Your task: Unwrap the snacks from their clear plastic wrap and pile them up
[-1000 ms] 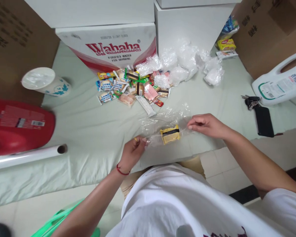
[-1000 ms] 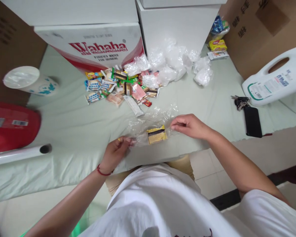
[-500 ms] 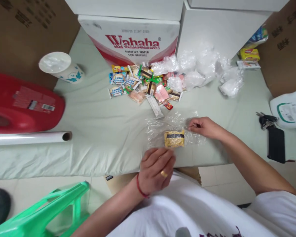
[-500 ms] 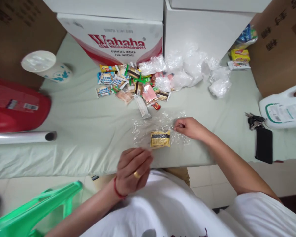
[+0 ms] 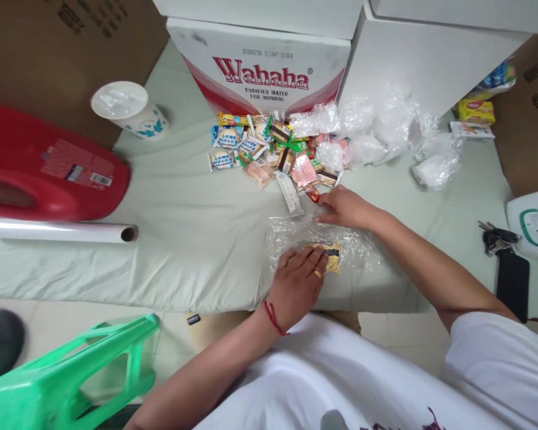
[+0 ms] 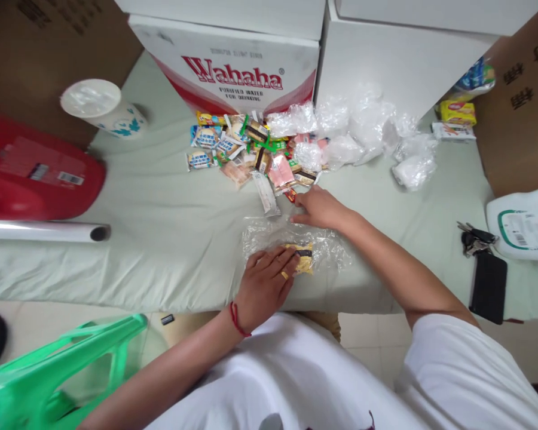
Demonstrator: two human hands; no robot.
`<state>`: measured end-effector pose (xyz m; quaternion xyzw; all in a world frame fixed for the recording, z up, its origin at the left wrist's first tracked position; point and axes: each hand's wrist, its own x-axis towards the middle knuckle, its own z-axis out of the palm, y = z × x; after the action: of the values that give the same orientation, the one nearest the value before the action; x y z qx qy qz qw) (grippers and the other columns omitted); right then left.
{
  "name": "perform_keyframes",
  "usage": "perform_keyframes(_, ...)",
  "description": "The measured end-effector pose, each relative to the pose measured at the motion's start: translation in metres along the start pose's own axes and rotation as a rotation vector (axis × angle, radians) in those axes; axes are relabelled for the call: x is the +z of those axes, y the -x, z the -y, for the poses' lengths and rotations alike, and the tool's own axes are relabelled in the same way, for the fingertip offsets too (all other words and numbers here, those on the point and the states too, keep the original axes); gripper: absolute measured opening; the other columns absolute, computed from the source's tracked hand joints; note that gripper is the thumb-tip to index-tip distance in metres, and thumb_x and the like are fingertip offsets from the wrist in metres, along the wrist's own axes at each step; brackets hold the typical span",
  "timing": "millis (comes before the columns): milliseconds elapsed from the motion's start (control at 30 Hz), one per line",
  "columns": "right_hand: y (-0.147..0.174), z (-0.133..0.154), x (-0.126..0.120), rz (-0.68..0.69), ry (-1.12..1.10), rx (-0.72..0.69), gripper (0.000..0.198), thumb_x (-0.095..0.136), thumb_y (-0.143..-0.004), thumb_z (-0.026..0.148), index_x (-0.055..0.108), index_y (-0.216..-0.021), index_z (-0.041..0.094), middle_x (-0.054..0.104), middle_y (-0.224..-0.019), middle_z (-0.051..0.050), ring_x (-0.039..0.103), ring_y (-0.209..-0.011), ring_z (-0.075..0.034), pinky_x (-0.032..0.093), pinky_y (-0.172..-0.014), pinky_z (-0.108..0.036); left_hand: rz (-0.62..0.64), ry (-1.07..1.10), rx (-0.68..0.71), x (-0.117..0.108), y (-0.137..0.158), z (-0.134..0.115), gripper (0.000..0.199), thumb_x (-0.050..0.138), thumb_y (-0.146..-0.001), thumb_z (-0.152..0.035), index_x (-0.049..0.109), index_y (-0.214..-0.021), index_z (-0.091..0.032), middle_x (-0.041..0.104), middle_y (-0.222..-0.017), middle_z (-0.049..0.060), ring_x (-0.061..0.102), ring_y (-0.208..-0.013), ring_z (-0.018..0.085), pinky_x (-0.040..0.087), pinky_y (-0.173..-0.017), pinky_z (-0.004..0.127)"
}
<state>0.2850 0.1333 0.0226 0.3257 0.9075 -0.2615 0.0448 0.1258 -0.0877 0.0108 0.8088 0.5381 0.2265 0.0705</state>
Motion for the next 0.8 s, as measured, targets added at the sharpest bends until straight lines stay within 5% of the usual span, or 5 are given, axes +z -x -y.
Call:
perform_keyframes(133, -0.006, 0.013, -0.008, 0.137, -0.128, -0.023, 0.018, 0.068, -0.087, 0.035, 0.062, -0.080, 0.019, 0.061, -0.074, -0.001, 0.053, -0.070, -0.017, 0.034, -0.066, -0.028, -0.008, -0.016, -0.007, 0.001, -0.001, -0.002, 0.033, 0.051, -0.104, -0.022, 0.068, -0.132, -0.020, 0.070, -0.142, 0.009, 0.063, -0.131, 0.024, 0.044, -0.103, 0.043)
perform_keyframes(333, 0.034, 0.036, -0.026, 0.047, -0.130, -0.304, 0.017, 0.058, -0.097, 0.033, 0.063, -0.089, 0.019, 0.068, -0.099, -0.007, 0.060, -0.078, -0.016, 0.041, -0.070, -0.027, -0.016, -0.062, 0.015, 0.004, 0.001, -0.003, 0.034, 0.053, -0.102, -0.019, 0.070, -0.132, -0.020, 0.070, -0.141, 0.011, 0.064, -0.129, 0.026, 0.048, -0.102, 0.044)
perform_keyframes(633, 0.111, 0.066, 0.050, -0.091, 0.049, -0.398, 0.027, 0.043, -0.106, 0.017, 0.069, -0.107, 0.021, 0.063, -0.150, -0.010, 0.072, -0.115, -0.020, 0.058, -0.080, -0.031, -0.092, 0.307, 0.040, 0.000, 0.019, 0.016, 0.030, 0.051, -0.098, -0.015, 0.073, -0.118, -0.021, 0.079, -0.120, 0.009, 0.068, -0.124, 0.023, 0.049, -0.113, 0.045)
perform_keyframes(700, 0.115, 0.066, 0.063, -0.097, 0.118, -0.397, 0.030, 0.042, -0.104, 0.012, 0.070, -0.111, 0.021, 0.061, -0.152, -0.009, 0.074, -0.109, -0.021, 0.058, -0.078, -0.033, -0.183, 0.445, -0.025, -0.005, 0.031, 0.027, 0.029, 0.050, -0.094, -0.013, 0.073, -0.109, -0.023, 0.079, -0.115, 0.008, 0.070, -0.120, 0.022, 0.051, -0.110, 0.044)
perform_keyframes(800, 0.115, 0.069, 0.068, -0.074, 0.193, -0.401, 0.034, 0.042, -0.103, 0.008, 0.072, -0.112, 0.021, 0.060, -0.154, -0.007, 0.075, -0.100, -0.021, 0.057, -0.077, -0.034, -0.351, 0.589, -0.355, -0.013, 0.044, 0.049, 0.022, 0.051, -0.088, -0.015, 0.070, -0.096, -0.023, 0.078, -0.109, 0.008, 0.071, -0.113, 0.024, 0.054, -0.105, 0.044)
